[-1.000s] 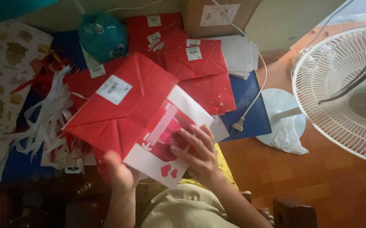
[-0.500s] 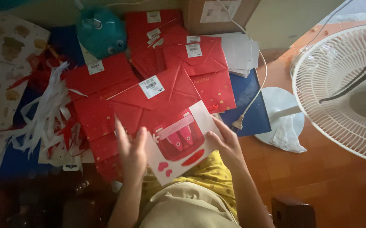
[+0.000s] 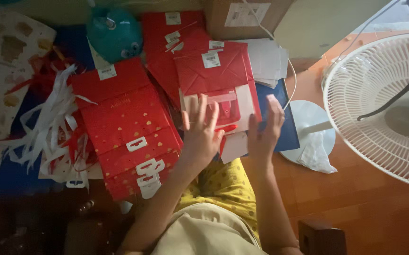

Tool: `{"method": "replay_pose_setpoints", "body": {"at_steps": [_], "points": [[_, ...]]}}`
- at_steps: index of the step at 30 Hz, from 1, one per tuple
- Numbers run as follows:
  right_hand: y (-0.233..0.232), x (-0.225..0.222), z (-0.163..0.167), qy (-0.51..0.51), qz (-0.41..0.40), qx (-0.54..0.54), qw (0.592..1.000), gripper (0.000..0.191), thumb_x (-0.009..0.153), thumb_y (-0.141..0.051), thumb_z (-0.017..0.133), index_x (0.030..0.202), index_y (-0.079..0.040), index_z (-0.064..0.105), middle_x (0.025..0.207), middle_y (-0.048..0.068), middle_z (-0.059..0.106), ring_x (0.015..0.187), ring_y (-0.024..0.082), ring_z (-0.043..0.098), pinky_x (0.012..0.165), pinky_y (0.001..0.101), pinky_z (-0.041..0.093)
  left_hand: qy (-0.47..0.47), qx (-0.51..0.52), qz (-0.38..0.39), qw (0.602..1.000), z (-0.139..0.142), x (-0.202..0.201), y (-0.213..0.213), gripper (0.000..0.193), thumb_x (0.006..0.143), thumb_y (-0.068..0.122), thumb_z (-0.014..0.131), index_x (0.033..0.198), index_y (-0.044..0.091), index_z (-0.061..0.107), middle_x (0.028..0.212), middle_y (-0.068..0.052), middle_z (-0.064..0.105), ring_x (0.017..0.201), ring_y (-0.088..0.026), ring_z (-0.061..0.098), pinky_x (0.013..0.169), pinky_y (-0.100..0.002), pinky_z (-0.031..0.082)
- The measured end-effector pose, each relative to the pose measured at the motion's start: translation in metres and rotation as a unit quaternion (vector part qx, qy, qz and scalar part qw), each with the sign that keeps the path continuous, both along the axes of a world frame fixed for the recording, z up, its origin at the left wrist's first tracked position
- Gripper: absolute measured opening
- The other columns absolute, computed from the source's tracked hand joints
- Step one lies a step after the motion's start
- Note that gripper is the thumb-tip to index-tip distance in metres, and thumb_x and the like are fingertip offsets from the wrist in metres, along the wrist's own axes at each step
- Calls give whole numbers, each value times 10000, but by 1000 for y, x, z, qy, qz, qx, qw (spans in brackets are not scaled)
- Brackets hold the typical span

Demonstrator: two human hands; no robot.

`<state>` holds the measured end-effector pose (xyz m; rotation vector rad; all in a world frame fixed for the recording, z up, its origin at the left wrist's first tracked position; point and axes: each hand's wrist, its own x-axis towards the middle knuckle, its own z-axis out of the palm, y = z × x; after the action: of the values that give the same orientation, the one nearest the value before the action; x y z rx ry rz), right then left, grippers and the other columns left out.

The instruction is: The person assembles red gift boxes by inserting white inserts, threading red ribbons through slots, and folding the boxes closed. They handle multiple boxes one at a time, stacking completed units on the table.

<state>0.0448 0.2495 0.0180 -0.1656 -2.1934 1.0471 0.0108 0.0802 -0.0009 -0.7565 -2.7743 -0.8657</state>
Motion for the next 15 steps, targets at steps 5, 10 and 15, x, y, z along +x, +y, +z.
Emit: {"method": "replay_pose_setpoints", "body": {"at_steps": [5, 10, 15], "points": [[-32, 6, -18, -52, 85, 141, 985, 336, 958, -22, 601, 1276, -89, 686, 1331, 109, 680, 1388, 346, 539, 1220, 540, 326, -6, 8, -41, 999, -14, 14, 2, 600, 967, 216, 663, 1497, 0, 482, 1598, -277, 321, 1522, -426, 231, 1211, -668, 255], [-71, 14, -21, -63, 131, 136, 980, 306, 952, -18, 629, 1235, -91, 717, 1311, 100, 689, 1374, 341, 539, 1228, 592, 273, 37, 29, 43, 998, 0, 21, -57, 398, 911, 179, 730, 1277, 35, 666, 1446, -221, 554, 1408, -390, 453, 1152, -585, 342], [-110, 13, -19, -56, 206, 121, 969, 302, 957, -7, 617, 1231, -88, 713, 1287, 92, 694, 1375, 337, 544, 1233, 576, 301, 56, 79, 179, 979, 20, 21, -157, 335, 941, 126, 738, 1265, 49, 702, 1338, -154, 634, 1277, -353, 565, 1119, -474, 462]]}}
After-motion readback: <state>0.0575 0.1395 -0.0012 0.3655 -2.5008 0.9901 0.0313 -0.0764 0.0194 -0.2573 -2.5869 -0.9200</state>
